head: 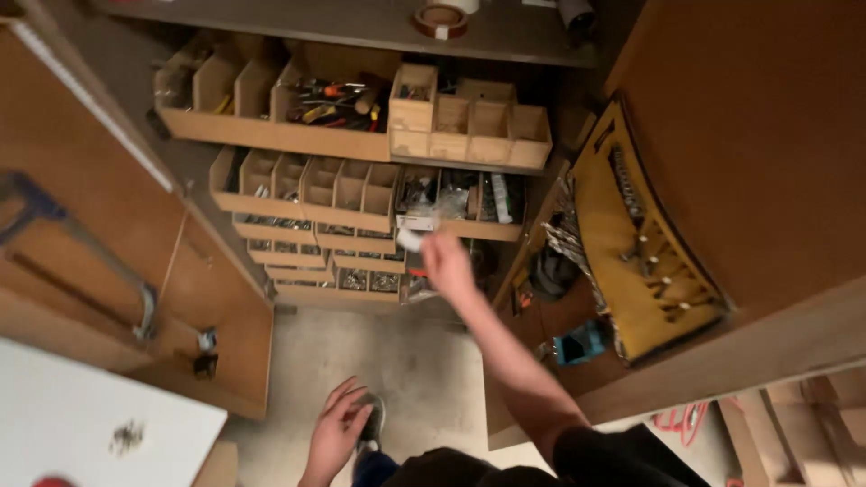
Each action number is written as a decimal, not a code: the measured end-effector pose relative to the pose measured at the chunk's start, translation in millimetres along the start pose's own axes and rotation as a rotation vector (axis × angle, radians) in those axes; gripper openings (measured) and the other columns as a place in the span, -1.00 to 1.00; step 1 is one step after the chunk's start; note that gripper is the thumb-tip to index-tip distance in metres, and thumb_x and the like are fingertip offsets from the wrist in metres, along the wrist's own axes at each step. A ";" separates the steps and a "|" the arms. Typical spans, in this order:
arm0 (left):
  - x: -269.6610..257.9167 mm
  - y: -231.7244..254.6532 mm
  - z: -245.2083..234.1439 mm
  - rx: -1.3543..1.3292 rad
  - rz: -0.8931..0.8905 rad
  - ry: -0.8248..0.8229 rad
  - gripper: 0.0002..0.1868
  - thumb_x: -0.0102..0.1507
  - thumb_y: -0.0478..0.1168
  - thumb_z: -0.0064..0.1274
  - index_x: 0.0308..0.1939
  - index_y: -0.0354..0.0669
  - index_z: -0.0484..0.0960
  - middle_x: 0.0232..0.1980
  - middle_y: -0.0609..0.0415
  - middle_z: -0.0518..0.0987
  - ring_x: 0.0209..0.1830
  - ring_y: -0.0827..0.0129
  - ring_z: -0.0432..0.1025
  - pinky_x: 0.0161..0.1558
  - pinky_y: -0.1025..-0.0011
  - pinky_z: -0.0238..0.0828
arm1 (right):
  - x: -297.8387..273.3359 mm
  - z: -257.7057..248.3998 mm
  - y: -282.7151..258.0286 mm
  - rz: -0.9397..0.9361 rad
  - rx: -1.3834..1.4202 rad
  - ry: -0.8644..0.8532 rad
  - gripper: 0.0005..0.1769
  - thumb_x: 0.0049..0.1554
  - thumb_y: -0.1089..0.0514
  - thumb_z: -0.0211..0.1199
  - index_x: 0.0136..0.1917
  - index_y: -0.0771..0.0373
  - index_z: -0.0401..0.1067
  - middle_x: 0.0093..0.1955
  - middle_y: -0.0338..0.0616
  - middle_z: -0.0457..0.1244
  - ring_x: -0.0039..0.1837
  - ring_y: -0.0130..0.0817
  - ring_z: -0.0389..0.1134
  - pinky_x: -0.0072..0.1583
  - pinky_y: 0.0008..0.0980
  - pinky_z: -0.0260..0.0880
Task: Applying adhesive edge banding strips to the edges of wooden boards in a workshop
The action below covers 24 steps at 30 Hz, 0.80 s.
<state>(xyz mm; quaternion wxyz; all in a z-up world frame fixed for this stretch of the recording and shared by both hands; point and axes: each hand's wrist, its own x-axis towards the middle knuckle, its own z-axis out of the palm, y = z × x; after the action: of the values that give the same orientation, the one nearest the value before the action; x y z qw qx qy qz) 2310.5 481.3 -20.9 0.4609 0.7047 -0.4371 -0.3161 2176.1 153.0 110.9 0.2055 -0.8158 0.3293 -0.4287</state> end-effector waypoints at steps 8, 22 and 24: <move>157.2 -17.2 -57.9 0.042 -0.077 -0.265 -0.58 0.20 0.07 0.11 0.09 0.11 0.76 0.16 0.27 0.71 0.01 0.40 0.67 0.11 0.49 0.50 | 323.4 -53.4 88.5 -0.216 -0.369 0.488 -0.92 0.24 0.27 0.05 -0.09 0.28 0.36 -0.14 0.09 0.23 -0.07 0.08 0.27 -0.03 -0.01 0.26; 242.4 -12.3 -27.2 0.145 -0.085 -0.592 -0.67 0.23 0.08 0.13 -0.01 0.14 0.79 -0.11 0.30 0.82 -0.06 0.60 0.68 0.06 0.59 0.54 | 170.1 -7.9 61.7 0.500 1.150 0.740 -0.61 0.33 -0.13 0.02 -0.31 -0.06 0.36 -0.36 -0.34 0.30 -0.23 -0.41 0.33 -0.03 -0.32 0.29; 235.6 -14.9 -4.9 0.132 0.095 -0.687 -0.73 0.19 -0.06 0.20 -0.07 0.05 0.80 -0.09 0.30 0.84 -0.10 0.57 0.68 0.02 0.58 0.56 | 29.7 24.9 19.4 -0.364 -0.281 0.105 -0.98 0.17 0.29 0.25 -0.13 0.26 0.44 -0.18 -0.08 0.30 -0.17 -0.17 0.36 -0.11 -0.23 0.38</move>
<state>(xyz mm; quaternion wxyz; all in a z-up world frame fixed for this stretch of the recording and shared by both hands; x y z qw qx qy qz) 2418.0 272.2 -42.8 0.2545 0.5644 -0.6185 -0.4838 2202.3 119.5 102.1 -0.0081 -0.8589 0.2436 -0.4504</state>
